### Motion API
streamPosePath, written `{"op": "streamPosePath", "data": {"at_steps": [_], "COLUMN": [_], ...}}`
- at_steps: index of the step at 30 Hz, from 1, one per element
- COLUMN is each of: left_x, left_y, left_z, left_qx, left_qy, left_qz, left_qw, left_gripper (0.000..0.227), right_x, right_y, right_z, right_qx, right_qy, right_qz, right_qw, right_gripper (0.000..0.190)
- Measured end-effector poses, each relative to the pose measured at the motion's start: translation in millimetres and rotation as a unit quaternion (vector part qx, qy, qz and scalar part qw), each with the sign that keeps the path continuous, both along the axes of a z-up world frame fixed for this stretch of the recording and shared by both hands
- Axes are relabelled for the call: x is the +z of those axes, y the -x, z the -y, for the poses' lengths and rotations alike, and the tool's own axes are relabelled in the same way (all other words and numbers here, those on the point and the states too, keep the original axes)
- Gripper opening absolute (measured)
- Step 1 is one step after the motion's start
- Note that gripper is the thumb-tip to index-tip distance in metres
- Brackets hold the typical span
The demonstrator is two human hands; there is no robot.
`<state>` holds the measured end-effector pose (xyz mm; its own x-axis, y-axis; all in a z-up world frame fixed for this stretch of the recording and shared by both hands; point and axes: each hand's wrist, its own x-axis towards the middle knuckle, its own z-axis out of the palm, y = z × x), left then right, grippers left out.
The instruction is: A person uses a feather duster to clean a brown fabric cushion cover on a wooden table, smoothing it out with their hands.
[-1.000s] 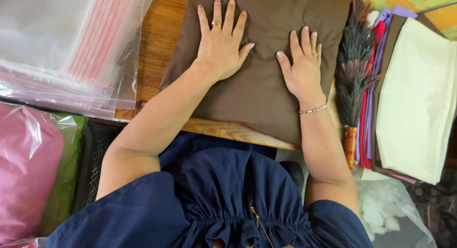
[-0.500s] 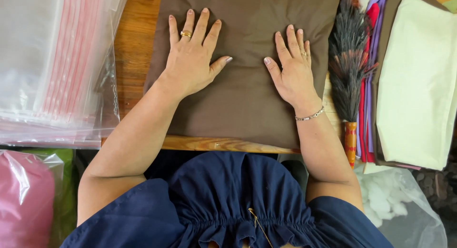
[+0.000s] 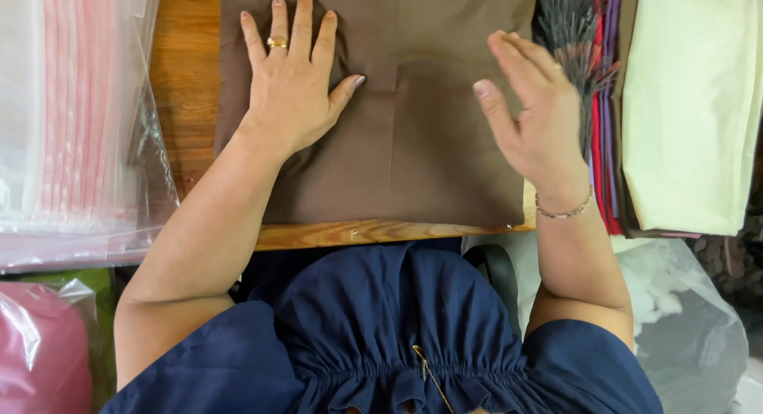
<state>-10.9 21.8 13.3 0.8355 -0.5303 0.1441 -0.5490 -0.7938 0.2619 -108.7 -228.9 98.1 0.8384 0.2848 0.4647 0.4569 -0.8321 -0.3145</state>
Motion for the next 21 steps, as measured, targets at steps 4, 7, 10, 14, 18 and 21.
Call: {"op": "streamPosePath", "data": {"at_steps": [4, 7, 10, 14, 18, 21], "left_x": [-3.3, -0.3, 0.4, -4.0, -2.4, -0.1], "left_y": [1.3, -0.1, 2.5, 2.2, 2.1, 2.4], "left_z": [-2.6, -2.5, -2.1, -3.3, -2.6, -2.4], "left_qx": [-0.004, -0.009, -0.008, -0.016, -0.016, -0.012], "left_qy": [0.024, 0.030, 0.016, 0.012, 0.002, -0.002], "left_qz": [0.051, 0.048, 0.027, 0.032, 0.024, 0.022], "left_qw": [0.998, 0.998, 0.999, 0.999, 1.000, 1.000], "left_gripper": [0.068, 0.067, 0.069, 0.071, 0.073, 0.073], "right_x": [-57.0, -69.7, -72.5, -80.9, -83.0, -84.6], "right_y": [-10.5, -16.3, -14.1, -8.1, -8.2, -10.4], "right_z": [-20.3, -18.2, -13.1, -9.1, -8.3, -8.1], "right_qx": [0.018, 0.008, -0.009, -0.021, -0.018, -0.019], "right_qy": [0.108, 0.167, 0.150, 0.125, 0.120, 0.122], "right_qz": [-0.161, -0.210, -0.193, -0.164, -0.154, -0.154], "right_qw": [0.981, 0.963, 0.970, 0.978, 0.981, 0.980], "right_gripper": [0.053, 0.060, 0.064, 0.065, 0.064, 0.064]}}
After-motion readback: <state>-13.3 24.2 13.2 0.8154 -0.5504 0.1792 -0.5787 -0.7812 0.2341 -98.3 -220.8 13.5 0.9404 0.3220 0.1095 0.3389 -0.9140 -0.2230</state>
